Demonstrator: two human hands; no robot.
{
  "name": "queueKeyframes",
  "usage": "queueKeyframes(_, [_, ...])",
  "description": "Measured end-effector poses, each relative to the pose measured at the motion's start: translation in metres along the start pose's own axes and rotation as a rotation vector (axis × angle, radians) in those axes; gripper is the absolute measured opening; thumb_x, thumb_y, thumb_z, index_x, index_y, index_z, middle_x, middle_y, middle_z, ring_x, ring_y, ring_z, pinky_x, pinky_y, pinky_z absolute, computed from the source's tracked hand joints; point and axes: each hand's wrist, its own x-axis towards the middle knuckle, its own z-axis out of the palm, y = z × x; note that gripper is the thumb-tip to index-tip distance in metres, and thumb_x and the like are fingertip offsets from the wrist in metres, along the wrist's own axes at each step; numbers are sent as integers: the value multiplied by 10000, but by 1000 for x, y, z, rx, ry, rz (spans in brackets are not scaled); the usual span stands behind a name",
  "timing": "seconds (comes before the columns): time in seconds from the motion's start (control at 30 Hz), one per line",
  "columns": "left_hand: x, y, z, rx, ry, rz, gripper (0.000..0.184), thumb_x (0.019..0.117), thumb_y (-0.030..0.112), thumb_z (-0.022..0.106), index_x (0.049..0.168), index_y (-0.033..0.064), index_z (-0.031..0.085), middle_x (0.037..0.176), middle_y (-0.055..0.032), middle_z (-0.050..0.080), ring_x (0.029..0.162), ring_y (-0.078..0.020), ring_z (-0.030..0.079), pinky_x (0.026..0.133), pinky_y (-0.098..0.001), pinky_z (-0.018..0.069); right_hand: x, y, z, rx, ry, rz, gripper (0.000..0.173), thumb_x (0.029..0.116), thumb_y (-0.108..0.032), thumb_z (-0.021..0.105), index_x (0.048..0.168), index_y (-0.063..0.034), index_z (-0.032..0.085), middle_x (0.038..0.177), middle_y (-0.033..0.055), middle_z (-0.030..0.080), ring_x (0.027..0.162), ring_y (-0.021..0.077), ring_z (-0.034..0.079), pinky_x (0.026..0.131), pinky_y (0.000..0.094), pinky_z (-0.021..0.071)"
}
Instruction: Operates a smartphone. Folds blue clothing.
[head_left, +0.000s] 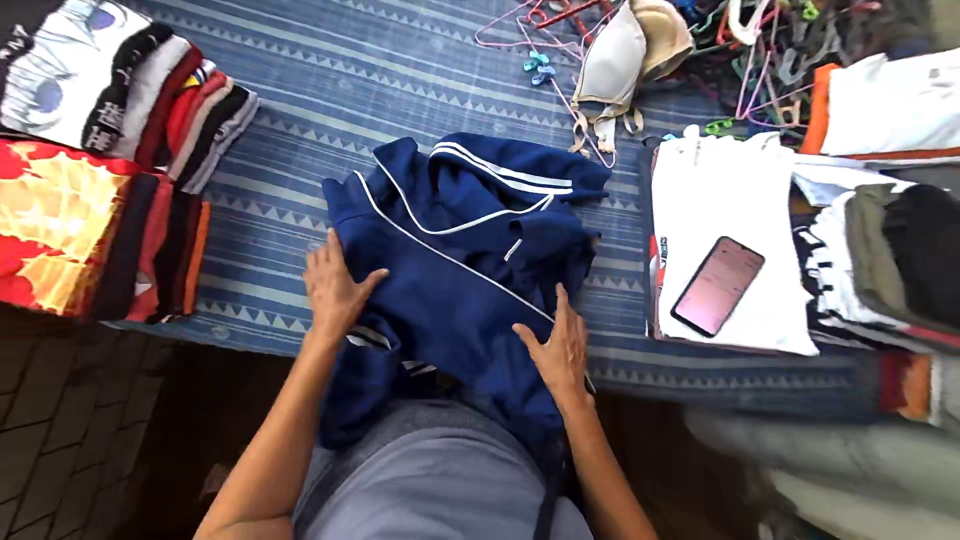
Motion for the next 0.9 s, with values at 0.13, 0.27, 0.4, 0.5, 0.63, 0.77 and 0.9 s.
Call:
queueKeyframes(0.13, [-12, 10, -25, -334, -61, 44, 392, 921, 246, 780, 1190, -18, 674, 1002, -256, 713, 913, -413, 701, 838, -663, 522, -31, -26, -30, 182, -400, 24, 513, 1027, -335, 565, 1429, -17, 546, 1105, 227, 721, 1036, 378, 704, 934, 584, 529])
queueKeyframes(0.27, [-23, -18, -105, -425, -210, 72, 338, 877, 154, 810, 1173, 32, 701, 987, -150, 732, 842, -241, 700, 798, -520, 571, -63, -46, -77, 345, -938, -316, 386, 990, -378, 635, 1162, -40, 705, 937, 106, 723, 863, 186, 687, 803, 437, 551])
queueKeyframes(0.4, [-45, -59, -118, -468, -314, -182, 295, 1027, 279, 625, 1127, 9, 693, 903, -102, 684, 776, -139, 621, 762, -404, 539, -5, -71, -100, 196, -736, -251, 388, 1052, -321, 556, 1258, -27, 701, 1071, 172, 736, 950, 284, 711, 904, 524, 554])
queueKeyframes(0.5, [-63, -86, -99, -496, -375, -339, 501, 1088, 422, 454, 1054, -36, 656, 930, -112, 658, 848, -132, 627, 834, -399, 539, 74, -95, -76, 193, -259, -306, 352, 1060, -288, 531, 1217, -26, 705, 1021, 171, 733, 893, 298, 716, 851, 535, 571])
queueKeyframes(0.63, [-84, -104, -84, -665, -367, -327, 364, 1101, 284, 441, 907, 50, 642, 770, 32, 630, 724, -29, 621, 730, -268, 546, 163, -168, -20, 37, -42, -483, 291, 1051, -137, 503, 1206, -2, 709, 1179, 208, 702, 1116, 363, 678, 997, 544, 509])
queueKeyframes(0.77, [-89, -102, -80, -883, -274, -319, 174, 1047, 112, 541, 1001, 29, 687, 825, 40, 711, 761, -20, 675, 760, -234, 576, 241, -203, 48, -104, -196, -539, 415, 975, -8, 565, 1387, -35, 604, 1416, 226, 584, 1364, 442, 501, 1074, 663, 400])
queueKeyframes(0.9, [-84, -94, -85, -946, -104, -308, 63, 980, 41, 620, 1002, 14, 673, 845, 22, 720, 776, -32, 686, 758, -237, 586, 263, -200, 69, -329, -507, -407, 681, 904, -260, 773, 1496, -62, 500, 1441, 311, 520, 1373, 543, 433, 1035, 822, 271])
